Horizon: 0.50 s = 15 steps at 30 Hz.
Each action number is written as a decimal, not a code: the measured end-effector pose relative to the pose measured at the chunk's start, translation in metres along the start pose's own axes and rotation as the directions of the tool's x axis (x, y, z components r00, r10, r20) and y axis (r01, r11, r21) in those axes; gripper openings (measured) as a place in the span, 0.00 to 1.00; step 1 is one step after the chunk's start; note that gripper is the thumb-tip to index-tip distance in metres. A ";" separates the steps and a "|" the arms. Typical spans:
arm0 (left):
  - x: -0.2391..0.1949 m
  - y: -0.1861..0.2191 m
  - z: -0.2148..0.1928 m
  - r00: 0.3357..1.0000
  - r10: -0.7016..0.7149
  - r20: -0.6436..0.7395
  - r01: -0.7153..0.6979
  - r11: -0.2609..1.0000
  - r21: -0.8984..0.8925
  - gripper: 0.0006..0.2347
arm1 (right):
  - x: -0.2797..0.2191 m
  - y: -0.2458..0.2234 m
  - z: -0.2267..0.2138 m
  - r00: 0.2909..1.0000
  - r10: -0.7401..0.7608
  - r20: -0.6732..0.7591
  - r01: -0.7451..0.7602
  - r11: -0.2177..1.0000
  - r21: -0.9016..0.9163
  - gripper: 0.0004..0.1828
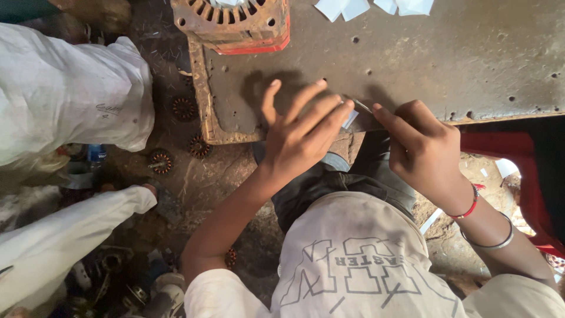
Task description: The person inserts small white paper strips into the slots of a motor stator core by hand and using a thin metal tool.
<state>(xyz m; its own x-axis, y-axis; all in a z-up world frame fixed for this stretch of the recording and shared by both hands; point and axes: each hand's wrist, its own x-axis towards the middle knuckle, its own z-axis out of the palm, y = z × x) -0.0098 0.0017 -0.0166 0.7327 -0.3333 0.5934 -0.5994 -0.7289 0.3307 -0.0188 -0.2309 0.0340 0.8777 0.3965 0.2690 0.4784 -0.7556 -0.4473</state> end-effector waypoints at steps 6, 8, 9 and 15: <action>-0.015 -0.013 0.009 0.939 0.344 0.006 -0.322 0.872 0.369 0.14 | -0.001 0.004 0.002 1.000 0.026 -0.004 -0.026 1.000 0.000 0.29; -0.016 -0.012 0.011 0.947 0.322 0.008 -0.307 0.897 0.319 0.15 | -0.001 0.004 0.003 0.999 0.032 -0.011 -0.031 0.999 0.007 0.29; -0.016 -0.011 0.012 0.951 0.310 0.007 -0.298 0.909 0.292 0.15 | -0.001 0.005 0.003 1.000 0.020 -0.017 -0.019 1.000 0.008 0.30; -0.010 -0.007 0.006 0.987 0.158 0.032 -0.159 0.987 0.029 0.12 | 0.006 0.002 -0.001 0.978 -0.186 0.094 0.201 0.959 -0.198 0.33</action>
<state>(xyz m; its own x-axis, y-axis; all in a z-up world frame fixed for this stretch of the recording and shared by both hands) -0.0109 0.0065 -0.0288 0.6388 -0.4636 0.6140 -0.6986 -0.6838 0.2105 -0.0128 -0.2310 0.0352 0.7721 0.5771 0.2662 0.6305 -0.7484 -0.2061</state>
